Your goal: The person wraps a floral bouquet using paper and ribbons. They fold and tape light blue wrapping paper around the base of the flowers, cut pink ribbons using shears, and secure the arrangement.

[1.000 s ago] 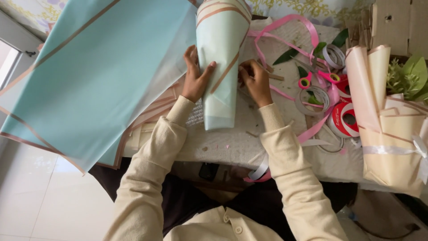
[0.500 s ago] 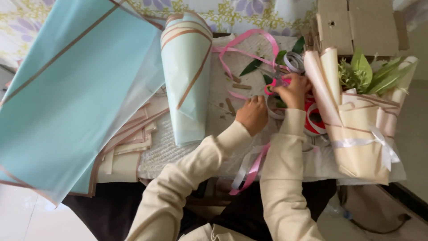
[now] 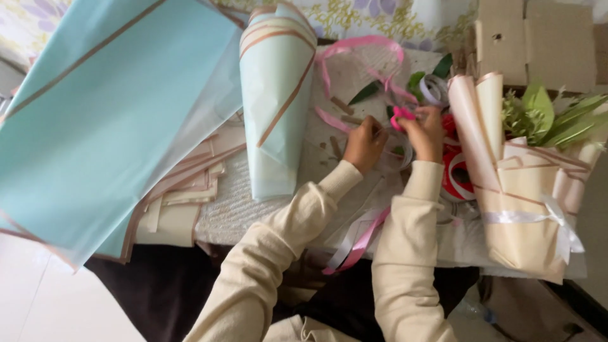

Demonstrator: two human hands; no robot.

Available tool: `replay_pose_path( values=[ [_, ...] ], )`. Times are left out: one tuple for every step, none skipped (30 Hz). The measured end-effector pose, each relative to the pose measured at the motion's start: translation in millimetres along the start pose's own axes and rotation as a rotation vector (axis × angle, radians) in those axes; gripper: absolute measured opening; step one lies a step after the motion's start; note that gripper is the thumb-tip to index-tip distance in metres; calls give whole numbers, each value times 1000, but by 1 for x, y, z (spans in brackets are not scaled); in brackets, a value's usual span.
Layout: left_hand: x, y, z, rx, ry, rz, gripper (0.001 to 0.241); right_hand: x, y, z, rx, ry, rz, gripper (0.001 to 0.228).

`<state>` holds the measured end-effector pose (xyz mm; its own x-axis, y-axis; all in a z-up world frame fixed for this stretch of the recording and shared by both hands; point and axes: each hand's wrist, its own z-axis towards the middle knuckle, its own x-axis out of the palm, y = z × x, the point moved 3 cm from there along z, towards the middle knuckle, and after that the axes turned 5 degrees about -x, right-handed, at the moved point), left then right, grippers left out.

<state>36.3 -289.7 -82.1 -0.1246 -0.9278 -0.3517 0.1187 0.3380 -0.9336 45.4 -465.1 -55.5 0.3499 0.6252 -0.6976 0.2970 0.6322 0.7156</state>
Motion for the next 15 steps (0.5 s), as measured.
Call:
replay_pose_path(
  values=[
    [-10,-10,-8,-4,-62,-149,23,-1,-10,5,-60,-81,44,58],
    [-22,-25,-7,11,-128,-295,29,-4,-13,19,-129,-174,96,58],
    [-24,-24,-6,6,-134,-294,29,-8,-3,9,-130,-167,96,58],
    [-27,-23,-5,11,-155,-445,34,-14,11,-1,-212,-219,226,63],
    [-30,-23,-4,17,-176,-597,40,-21,23,-11,-293,-270,357,69],
    [-34,-23,-5,11,-179,-597,40,-19,25,-10,-291,-264,354,69],
    [-37,-25,-6,19,-135,-698,44,-18,26,-9,-305,-271,463,58],
    [-39,-29,-3,34,-86,-799,47,-19,28,-5,-321,-286,572,47],
    [-38,-29,-3,36,-84,-801,47,-17,32,-6,-323,-288,572,47],
    [-35,-29,-5,14,-87,-851,41,-15,35,-8,-345,-229,540,45],
    [-31,-28,-6,-9,-90,-901,34,-13,37,-10,-366,-171,509,45],
    [-30,-27,-6,-13,-81,-904,34,-10,37,-10,-359,-176,504,45],
    [-30,-23,-7,-69,-129,-907,28,-5,38,-10,-397,-74,451,38],
    [-31,-20,-4,-119,-178,-907,22,2,41,-9,-437,27,401,31],
    [-27,-14,2,-118,-169,-907,22,-3,54,-19,-434,20,400,31]
  ],
)
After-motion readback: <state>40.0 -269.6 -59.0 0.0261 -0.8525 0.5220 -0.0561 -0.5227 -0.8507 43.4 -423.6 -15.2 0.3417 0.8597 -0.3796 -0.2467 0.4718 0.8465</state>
